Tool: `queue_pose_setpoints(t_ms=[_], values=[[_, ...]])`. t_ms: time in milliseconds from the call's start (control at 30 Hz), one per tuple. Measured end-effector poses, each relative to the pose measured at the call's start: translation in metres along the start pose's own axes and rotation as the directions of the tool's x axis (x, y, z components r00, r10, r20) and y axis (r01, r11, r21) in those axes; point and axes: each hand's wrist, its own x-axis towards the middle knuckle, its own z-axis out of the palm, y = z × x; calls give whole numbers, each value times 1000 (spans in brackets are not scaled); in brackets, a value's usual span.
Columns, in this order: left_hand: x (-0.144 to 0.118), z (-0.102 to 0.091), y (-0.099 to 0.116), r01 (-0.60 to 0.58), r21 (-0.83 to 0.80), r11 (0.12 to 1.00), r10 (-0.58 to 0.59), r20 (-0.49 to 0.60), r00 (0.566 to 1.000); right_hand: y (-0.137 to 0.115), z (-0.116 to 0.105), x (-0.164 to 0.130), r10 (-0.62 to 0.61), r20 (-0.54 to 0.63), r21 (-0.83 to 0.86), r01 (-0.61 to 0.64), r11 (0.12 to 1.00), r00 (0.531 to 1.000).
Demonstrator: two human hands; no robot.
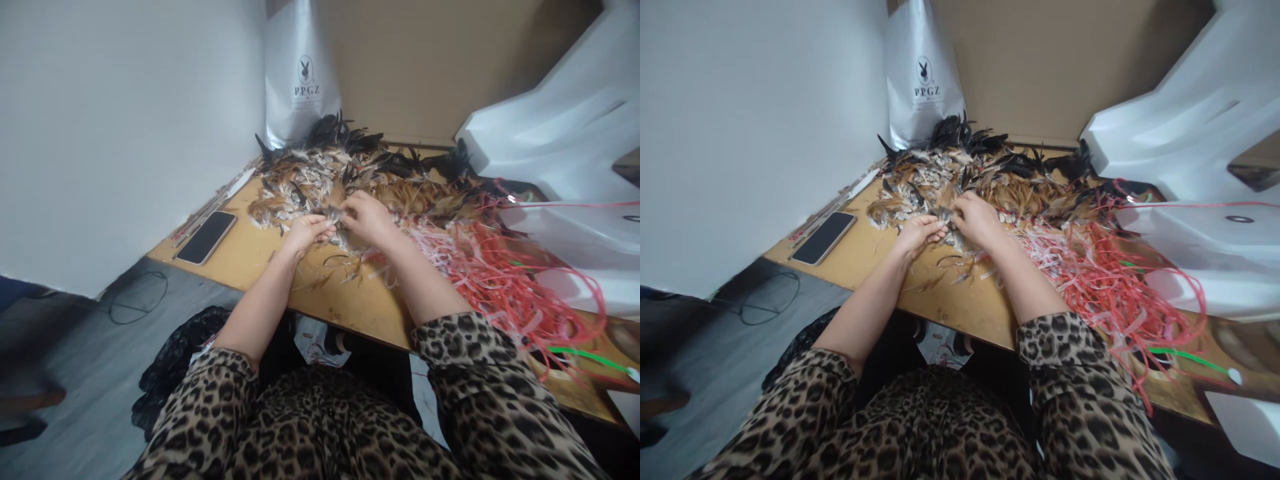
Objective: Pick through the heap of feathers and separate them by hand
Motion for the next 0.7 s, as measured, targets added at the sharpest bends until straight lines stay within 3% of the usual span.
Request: queue_pose_setpoints(t_ms=[67,100,200,300,500,700], values=[[2,-1,1,-4,-104,995,-1,-47,999,1,3,1,124,-165,139,-101,985,978],[3,-2,1,-11,-153,988,1,-69,998,1,5,1,193,-193,225,-148,963,962],[4,-3,1,-33,-247,968,11,-92,996,0,12,2,347,-40,477,-287,831,937],[4,-2,0,-40,-254,966,22,-73,997,-5,19,1,387,123,629,-373,682,914],[-2,4,3,4,-181,983,-13,-45,999,-11,26,-1,478,143,737,-416,533,867],[-5,6,4,9,-85,996,-6,29,1000,-12,25,-1,446,171,764,-404,503,879]])
